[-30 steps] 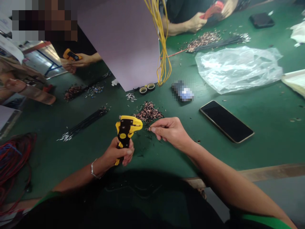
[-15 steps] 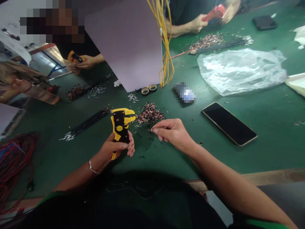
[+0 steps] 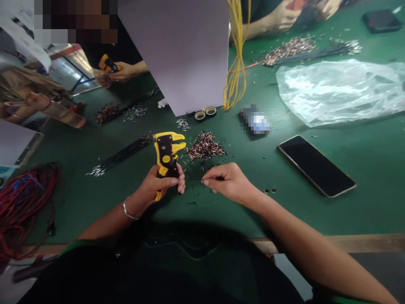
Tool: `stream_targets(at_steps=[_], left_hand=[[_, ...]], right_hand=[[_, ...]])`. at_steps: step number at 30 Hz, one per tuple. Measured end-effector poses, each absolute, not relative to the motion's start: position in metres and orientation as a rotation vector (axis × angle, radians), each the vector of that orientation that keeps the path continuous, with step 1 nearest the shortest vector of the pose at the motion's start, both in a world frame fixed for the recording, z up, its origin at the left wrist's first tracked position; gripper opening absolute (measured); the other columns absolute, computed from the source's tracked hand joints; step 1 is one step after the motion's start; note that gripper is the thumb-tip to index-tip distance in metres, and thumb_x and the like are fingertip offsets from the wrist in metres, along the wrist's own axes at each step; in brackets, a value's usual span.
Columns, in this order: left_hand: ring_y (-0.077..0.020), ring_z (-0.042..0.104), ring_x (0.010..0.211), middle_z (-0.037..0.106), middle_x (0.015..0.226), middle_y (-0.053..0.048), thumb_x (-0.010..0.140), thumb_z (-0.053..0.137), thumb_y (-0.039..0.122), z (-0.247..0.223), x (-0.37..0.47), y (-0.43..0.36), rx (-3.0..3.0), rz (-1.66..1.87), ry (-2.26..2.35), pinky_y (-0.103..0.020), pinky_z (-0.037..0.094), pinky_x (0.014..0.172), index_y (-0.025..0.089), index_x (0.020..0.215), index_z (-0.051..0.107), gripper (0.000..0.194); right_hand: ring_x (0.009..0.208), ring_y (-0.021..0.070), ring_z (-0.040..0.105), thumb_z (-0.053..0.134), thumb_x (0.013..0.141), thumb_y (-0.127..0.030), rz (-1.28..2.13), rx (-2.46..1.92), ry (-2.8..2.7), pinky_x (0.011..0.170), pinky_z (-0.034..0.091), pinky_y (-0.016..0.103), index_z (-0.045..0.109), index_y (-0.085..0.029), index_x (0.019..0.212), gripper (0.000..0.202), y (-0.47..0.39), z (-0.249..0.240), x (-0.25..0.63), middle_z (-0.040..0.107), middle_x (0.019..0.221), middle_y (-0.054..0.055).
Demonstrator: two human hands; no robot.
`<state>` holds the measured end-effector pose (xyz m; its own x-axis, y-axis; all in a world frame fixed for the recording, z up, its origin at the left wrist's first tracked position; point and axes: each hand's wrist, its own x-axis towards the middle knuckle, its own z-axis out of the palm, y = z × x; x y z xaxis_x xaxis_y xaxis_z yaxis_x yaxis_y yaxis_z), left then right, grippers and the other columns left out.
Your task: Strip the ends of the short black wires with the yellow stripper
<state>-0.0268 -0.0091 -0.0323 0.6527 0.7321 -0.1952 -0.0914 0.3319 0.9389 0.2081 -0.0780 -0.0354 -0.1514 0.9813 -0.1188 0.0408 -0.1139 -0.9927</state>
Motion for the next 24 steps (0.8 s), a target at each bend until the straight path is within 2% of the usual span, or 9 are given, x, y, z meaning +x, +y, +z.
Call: stream_targets(at_steps=[6, 10, 18, 21, 24], left_hand=[[-0.0148, 0.062, 0.059, 0.064, 0.070, -0.002, 0.075, 0.081, 0.026, -0.034, -0.025, -0.014, 1.111, 0.598, 0.710, -0.033, 0.056, 0.061, 0.012, 0.088, 0.064, 0.026], [-0.0142, 0.063, 0.060, 0.065, 0.072, -0.002, 0.075, 0.080, 0.022, -0.034, -0.027, -0.014, 1.152, 0.580, 0.726, -0.032, 0.055, 0.062, 0.011, 0.088, 0.063, 0.024], [-0.0137, 0.060, 0.052, 0.063, 0.068, -0.001, 0.069, 0.080, 0.018, -0.035, -0.027, -0.008, 1.094, 0.643, 0.749, -0.032, 0.054, 0.054, 0.011, 0.085, 0.062, 0.025], [-0.0147, 0.063, 0.056, 0.065, 0.071, -0.002, 0.068, 0.083, 0.021, -0.033, -0.027, -0.006, 1.114, 0.601, 0.770, -0.033, 0.055, 0.058, 0.010, 0.087, 0.064, 0.029], [-0.0168, 0.066, 0.064, 0.070, 0.083, -0.007, 0.068, 0.084, 0.024, -0.033, -0.029, -0.004, 1.164, 0.577, 0.760, -0.035, 0.056, 0.067, 0.010, 0.092, 0.067, 0.033]], right_hand=[[0.047, 0.0114, 0.053, 0.073, 0.073, -0.028, 1.406, -1.236, -1.340, 0.048, 0.041, 0.026, 0.080, -0.016, 0.071, 0.014, -0.078, -0.039, 0.205, 0.062, 0.052, 0.001], [0.046, 0.0112, 0.053, 0.073, 0.074, -0.029, 1.370, -1.245, -1.369, 0.048, 0.041, 0.026, 0.080, -0.016, 0.071, 0.015, -0.078, -0.040, 0.206, 0.062, 0.051, 0.002], [0.041, 0.0081, 0.043, 0.076, 0.072, -0.030, 1.354, -1.273, -1.246, 0.042, 0.033, 0.025, 0.078, -0.016, 0.068, 0.016, -0.077, -0.034, 0.213, 0.057, 0.045, -0.002], [0.040, 0.0074, 0.041, 0.076, 0.071, -0.032, 1.328, -1.282, -1.166, 0.042, 0.031, 0.025, 0.078, -0.015, 0.068, 0.017, -0.076, -0.034, 0.214, 0.056, 0.044, -0.001], [0.041, 0.0074, 0.041, 0.077, 0.070, -0.033, 1.299, -1.291, -1.110, 0.041, 0.029, 0.024, 0.078, -0.015, 0.068, 0.018, -0.076, -0.036, 0.214, 0.056, 0.044, -0.001]])
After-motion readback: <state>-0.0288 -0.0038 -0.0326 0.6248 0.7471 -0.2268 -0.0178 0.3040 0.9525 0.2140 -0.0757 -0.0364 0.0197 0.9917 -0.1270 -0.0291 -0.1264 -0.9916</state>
